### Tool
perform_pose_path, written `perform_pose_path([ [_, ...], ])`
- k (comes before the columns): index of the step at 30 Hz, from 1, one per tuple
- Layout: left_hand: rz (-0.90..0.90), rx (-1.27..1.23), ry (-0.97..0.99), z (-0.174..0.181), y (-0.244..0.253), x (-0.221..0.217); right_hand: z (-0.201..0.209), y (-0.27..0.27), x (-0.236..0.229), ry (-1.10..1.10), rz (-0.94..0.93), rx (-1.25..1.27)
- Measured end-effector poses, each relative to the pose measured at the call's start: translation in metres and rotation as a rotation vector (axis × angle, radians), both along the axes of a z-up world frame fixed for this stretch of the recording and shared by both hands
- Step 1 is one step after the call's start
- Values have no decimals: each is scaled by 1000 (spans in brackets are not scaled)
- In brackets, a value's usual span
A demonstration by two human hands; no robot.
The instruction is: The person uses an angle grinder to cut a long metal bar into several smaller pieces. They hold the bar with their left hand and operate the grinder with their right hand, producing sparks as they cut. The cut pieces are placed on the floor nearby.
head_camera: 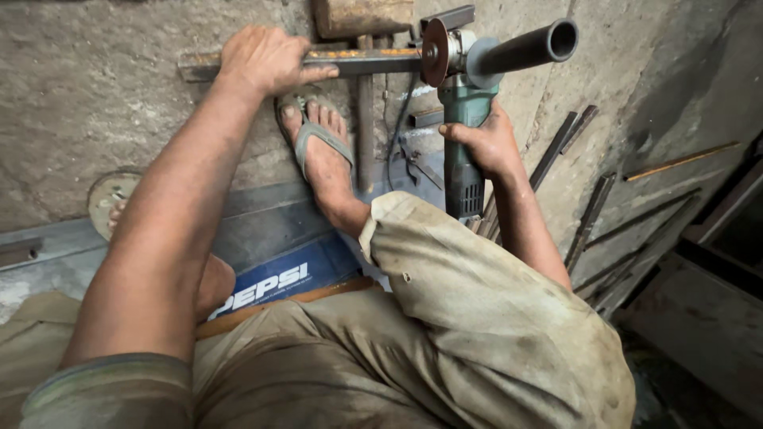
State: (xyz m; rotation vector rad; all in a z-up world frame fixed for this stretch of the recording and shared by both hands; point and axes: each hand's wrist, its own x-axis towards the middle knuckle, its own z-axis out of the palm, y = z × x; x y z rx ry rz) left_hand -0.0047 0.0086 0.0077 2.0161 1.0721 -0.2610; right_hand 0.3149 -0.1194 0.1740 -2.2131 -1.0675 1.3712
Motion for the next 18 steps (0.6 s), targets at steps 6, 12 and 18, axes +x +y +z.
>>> perform_pose_path([
  [6,-10,20,-25,-4,-2,0,-2,-8,-2,26,-73,-8],
  [12,10,3,-11,-4,-2,0,-7,-9,-3,-91,-74,-99],
  [18,26,-16,-7,1,-1,1,-5,-8,-5,-72,-65,-65],
])
